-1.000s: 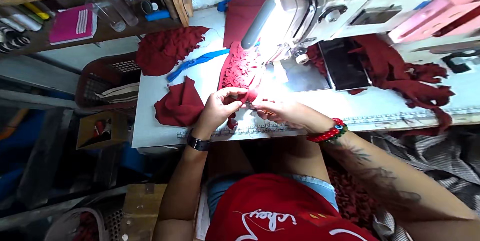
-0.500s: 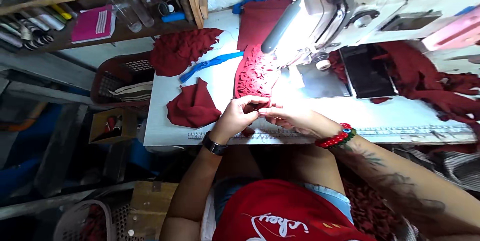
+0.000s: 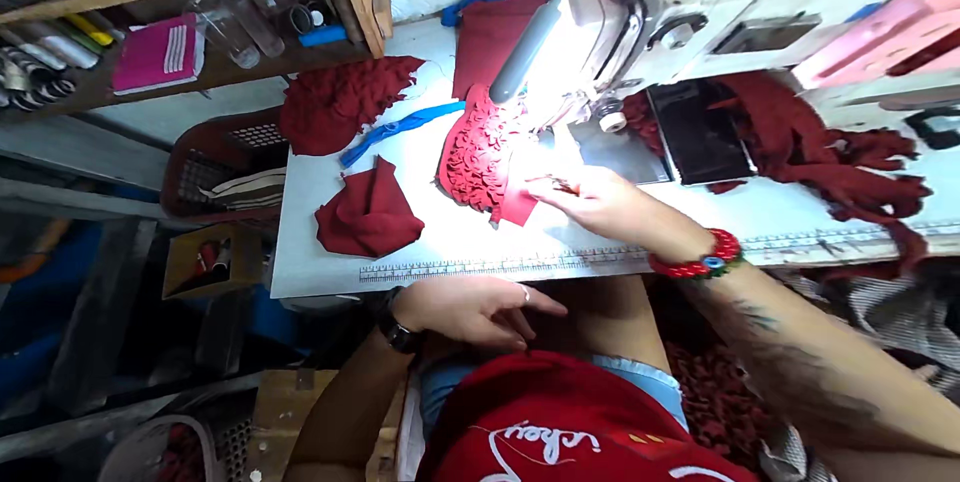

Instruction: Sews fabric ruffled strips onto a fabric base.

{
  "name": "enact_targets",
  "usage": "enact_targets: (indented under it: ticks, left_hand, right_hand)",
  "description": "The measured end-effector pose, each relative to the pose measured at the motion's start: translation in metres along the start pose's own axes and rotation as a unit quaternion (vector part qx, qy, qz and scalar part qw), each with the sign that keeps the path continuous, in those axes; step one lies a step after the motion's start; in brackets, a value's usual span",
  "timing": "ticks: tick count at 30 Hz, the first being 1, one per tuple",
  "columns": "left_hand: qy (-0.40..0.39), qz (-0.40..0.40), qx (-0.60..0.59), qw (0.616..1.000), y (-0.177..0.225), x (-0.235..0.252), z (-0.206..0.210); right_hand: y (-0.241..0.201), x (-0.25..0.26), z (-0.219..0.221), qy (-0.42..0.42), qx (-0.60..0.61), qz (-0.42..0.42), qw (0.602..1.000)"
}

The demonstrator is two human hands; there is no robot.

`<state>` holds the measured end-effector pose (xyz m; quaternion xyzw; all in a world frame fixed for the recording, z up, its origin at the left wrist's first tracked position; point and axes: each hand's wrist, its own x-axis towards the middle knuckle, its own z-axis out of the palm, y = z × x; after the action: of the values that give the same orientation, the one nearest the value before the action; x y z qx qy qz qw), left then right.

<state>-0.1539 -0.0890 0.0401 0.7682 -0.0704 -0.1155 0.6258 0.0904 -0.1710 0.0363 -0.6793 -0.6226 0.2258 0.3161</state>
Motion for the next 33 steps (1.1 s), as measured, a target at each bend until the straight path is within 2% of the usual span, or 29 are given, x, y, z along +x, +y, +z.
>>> enact_targets:
  ticks: [1,2,4,6,7,9,10,13,17,20,22,24,25,28,29,31,33]
  left_hand:
    - [0.004,-0.002,0.036,0.999,0.007,0.004,-0.004]
    - [0.041,-0.002,0.079,0.996,0.012,0.006,-0.013]
    - [0.194,0.001,0.149,0.97,0.018,0.013,-0.041]
    - [0.331,0.004,0.211,0.92,0.012,0.022,-0.068]
    - [0.359,0.013,0.246,0.9,0.005,0.025,-0.075]
    - [0.343,0.017,0.321,0.883,-0.009,0.033,-0.078]
    - [0.326,0.007,0.374,0.868,-0.015,0.036,-0.07]
    - [0.314,-0.011,0.471,0.824,-0.02,0.045,-0.041]
    - [0.313,-0.041,0.514,0.798,-0.033,0.048,-0.025]
    - [0.336,-0.085,0.524,0.778,-0.036,0.04,-0.024]
    - [0.351,-0.069,0.537,0.764,-0.035,0.041,-0.024]
    - [0.326,-0.054,0.534,0.778,-0.035,0.041,-0.024]
    - [0.312,-0.06,0.528,0.788,-0.036,0.041,-0.025]
    - [0.279,-0.132,0.514,0.801,-0.034,0.042,-0.027]
    - [0.278,-0.146,0.494,0.811,-0.032,0.044,-0.033]
    - [0.317,-0.122,0.445,0.829,-0.029,0.05,-0.055]
    - [0.331,-0.15,0.459,0.811,-0.024,0.057,-0.082]
  right_hand:
    - [0.004,0.003,0.009,0.029,-0.058,-0.02,0.998]
    - [0.009,0.003,0.019,0.054,-0.113,-0.056,0.991]
    - [0.013,-0.006,0.035,0.071,-0.166,-0.112,0.977]
    - [0.008,-0.025,0.038,0.018,-0.158,-0.104,0.982]
    - [0.003,-0.037,0.034,-0.019,-0.154,-0.091,0.984]
    - [-0.003,-0.056,0.016,-0.061,-0.154,-0.059,0.984]
    - [-0.005,-0.063,0.006,-0.05,-0.157,-0.047,0.985]
    - [0.002,-0.07,0.002,0.066,-0.173,-0.046,0.982]
    - [0.012,-0.067,0.016,0.029,-0.21,-0.005,0.977]
    - [0.018,-0.06,0.003,0.075,-0.262,0.072,0.959]
    - [0.017,-0.063,0.004,0.094,-0.238,0.014,0.967]
    - [0.015,-0.074,0.017,0.063,-0.204,-0.044,0.976]
    - [0.015,-0.079,0.022,0.043,-0.198,-0.048,0.978]
    - [0.024,-0.087,0.023,0.044,-0.209,-0.036,0.976]
    - [0.028,-0.086,0.021,0.052,-0.217,-0.03,0.974]
    - [0.03,-0.081,0.018,0.049,-0.235,-0.016,0.971]
    - [0.029,-0.078,0.017,0.037,-0.249,-0.012,0.968]
